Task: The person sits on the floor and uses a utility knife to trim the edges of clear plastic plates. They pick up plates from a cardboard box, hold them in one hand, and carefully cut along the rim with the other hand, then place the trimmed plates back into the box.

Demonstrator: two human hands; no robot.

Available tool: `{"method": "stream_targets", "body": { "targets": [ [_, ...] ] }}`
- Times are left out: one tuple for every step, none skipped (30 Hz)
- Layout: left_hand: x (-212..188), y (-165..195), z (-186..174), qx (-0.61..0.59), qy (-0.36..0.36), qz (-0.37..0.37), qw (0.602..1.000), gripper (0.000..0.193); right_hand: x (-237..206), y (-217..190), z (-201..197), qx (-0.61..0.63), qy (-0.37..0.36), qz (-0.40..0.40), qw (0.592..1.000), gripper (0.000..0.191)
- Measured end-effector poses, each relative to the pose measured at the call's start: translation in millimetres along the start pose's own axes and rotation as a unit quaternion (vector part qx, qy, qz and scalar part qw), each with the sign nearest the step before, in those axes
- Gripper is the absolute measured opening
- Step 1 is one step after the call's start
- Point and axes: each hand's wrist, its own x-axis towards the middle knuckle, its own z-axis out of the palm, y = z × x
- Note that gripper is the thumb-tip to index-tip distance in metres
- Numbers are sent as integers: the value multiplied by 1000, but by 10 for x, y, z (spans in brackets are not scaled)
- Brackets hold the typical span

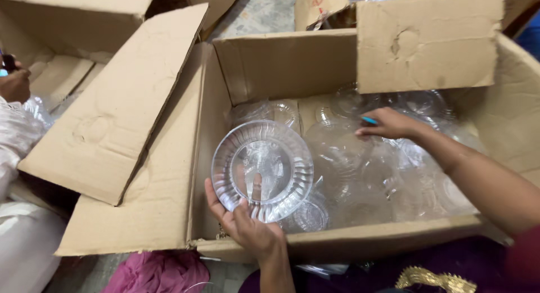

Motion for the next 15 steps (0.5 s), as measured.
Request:
{"method": "stream_targets", "body": {
  "targets": [
    [-5, -26, -16, 1, 6, -9, 1000, 71, -274, -52, -124, -8, 36, -10, 999, 34],
    [-19, -48, -34, 4, 14, -20, 1000, 70, -586, -104, -257, 52, 73, -18, 996, 33],
    [-38, -65, -54, 8, 23, -30, 999, 70, -912, -167, -395, 112, 110, -26, 987, 33],
    [-48, -80, -64, 14, -18, -20, 1000, 65, -1224, -246, -537, 153, 142, -42, 977, 35],
    [-58, -93, -63, 19, -55, -9, 998, 60, -1518, -338, -683, 192, 171, -59, 965, 36],
    [-91, -88, -69, 27, -89, 3, 996, 55, -1794, -438, -834, 244, 159, -6, 957, 37],
    [-137, -76, -74, 44, -110, 3, 993, 53, -2030, -558, -944, 297, 143, 47, 943, 38],
    [-178, -71, -52, 60, -132, 2, 989, 52, -2182, -695, -1008, 308, 131, 38, 941, 38],
    [-255, -53, -38, 77, -154, 1, 985, 52, -2287, -841, -1024, 320, 120, 31, 939, 37],
    [-361, -28, -31, 74, -165, -31, 983, 47, -2344, -993, -973, 333, 110, 23, 936, 37],
    [-485, -12, -10, 71, -175, -62, 980, 43, -2363, -1147, -863, 323, 97, 30, 941, 39],
    [-630, 19, -10, 68, -184, -94, 976, 39, -2379, -1289, -721, 314, 83, 37, 945, 40],
    [-792, 54, -18, 128, -214, -39, 968, 38, -2379, -1420, -571, 284, 54, 34, 957, 40],
    [-959, 91, -33, 188, -242, 15, 952, 38, -2422, -1519, -452, 254, 23, 32, 967, 40],
    [-1105, 145, -69, 247, -268, 68, 929, 38, -2538, -1570, -389, 235, 35, 30, 971, 38]
  ]
}}
